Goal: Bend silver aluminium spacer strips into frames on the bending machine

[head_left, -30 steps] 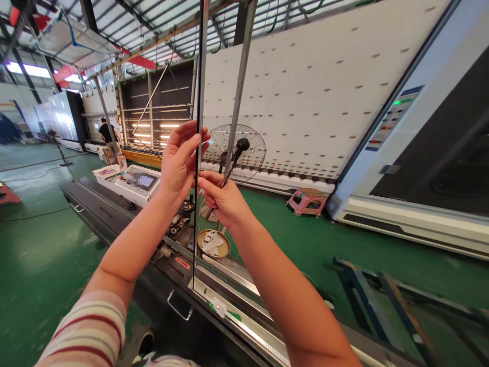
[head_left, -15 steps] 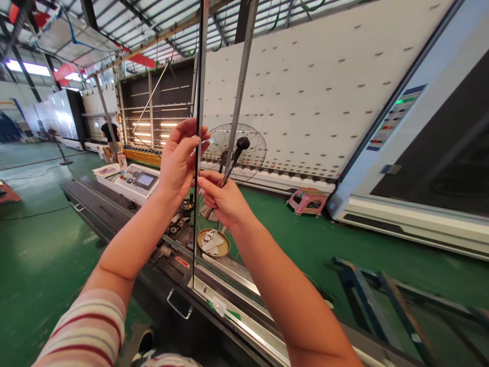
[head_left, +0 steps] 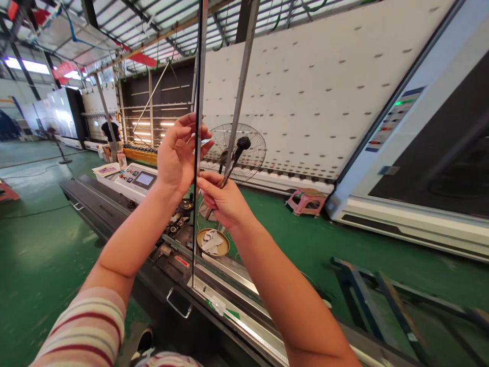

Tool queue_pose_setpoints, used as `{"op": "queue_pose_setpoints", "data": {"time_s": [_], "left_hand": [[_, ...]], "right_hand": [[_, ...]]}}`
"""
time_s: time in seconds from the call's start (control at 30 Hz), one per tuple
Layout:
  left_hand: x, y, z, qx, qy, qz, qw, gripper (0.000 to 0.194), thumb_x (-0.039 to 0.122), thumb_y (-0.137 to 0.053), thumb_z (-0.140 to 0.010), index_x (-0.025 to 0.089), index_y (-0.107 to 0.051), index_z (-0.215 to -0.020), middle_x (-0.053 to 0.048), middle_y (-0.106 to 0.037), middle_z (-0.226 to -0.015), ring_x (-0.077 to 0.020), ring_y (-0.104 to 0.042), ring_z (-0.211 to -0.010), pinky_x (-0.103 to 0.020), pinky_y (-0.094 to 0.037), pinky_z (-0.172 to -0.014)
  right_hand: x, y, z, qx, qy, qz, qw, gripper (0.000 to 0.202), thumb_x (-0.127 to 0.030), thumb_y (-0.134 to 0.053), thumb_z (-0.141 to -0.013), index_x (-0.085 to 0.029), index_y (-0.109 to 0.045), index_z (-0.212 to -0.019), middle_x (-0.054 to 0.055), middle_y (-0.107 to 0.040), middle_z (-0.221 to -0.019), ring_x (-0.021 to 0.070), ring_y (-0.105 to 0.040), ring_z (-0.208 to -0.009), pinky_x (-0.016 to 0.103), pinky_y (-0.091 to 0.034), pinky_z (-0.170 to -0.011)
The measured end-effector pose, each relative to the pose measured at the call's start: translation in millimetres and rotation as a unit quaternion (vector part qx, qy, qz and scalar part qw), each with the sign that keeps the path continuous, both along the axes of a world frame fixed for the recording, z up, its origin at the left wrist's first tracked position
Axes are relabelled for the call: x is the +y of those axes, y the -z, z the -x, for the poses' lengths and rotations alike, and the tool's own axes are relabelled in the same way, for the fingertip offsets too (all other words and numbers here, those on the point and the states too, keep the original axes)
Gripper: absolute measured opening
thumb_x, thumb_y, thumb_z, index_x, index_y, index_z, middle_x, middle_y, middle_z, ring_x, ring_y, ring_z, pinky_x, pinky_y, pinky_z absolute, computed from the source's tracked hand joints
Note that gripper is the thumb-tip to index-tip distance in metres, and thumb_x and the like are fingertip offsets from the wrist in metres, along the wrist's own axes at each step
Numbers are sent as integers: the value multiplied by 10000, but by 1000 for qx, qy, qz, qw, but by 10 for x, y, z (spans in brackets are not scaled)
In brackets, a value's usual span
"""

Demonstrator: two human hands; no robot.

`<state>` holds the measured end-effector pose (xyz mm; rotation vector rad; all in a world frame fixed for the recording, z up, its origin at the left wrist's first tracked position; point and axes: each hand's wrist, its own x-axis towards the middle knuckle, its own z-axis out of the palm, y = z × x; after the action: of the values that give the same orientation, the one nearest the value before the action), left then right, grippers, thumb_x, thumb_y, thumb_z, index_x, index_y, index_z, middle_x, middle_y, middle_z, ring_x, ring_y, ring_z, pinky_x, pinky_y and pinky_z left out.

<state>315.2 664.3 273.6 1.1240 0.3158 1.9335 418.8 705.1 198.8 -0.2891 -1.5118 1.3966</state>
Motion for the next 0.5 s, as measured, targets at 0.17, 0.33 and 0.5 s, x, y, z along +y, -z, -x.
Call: {"op": "queue_pose_setpoints", "data": {"time_s": [0.17, 0.33, 0.5], "left_hand": [[-3, 68, 6, -27, 23, -25, 999, 495, 238, -599, -921, 291, -554, -1411, -26, -690, -1241, -224, -623, -1263, -301, -518, -1050], [29, 115, -4, -52, 35, -31, 998, 548, 213, -590, -953, 302, -494, -1486, -34, -666, -1321, -222, -601, -1304, -310, -506, -1091], [45, 123, 16, -51, 27, -36, 998, 540, 201, -577, -968, 266, -493, -1497, -51, -674, -1322, -226, -594, -1316, -303, -510, -1097]], "right_hand": [[15, 6, -2, -4, 2, -4, 1000, 477, -512, -887, -639, -180, -707, -930, -83, -479, -579, 24, -272, -441, 224, -170, -427], [18, 16, -2, -16, 16, -15, 1000, 470, -520, -868, -667, -187, -709, -958, -79, -469, -586, 33, -272, -452, 222, -196, -427], [46, 55, 9, -35, 80, -77, 993, 526, -585, -751, -800, -231, -655, -1177, -29, -560, -747, 57, -348, -499, 224, -288, -445]]}}
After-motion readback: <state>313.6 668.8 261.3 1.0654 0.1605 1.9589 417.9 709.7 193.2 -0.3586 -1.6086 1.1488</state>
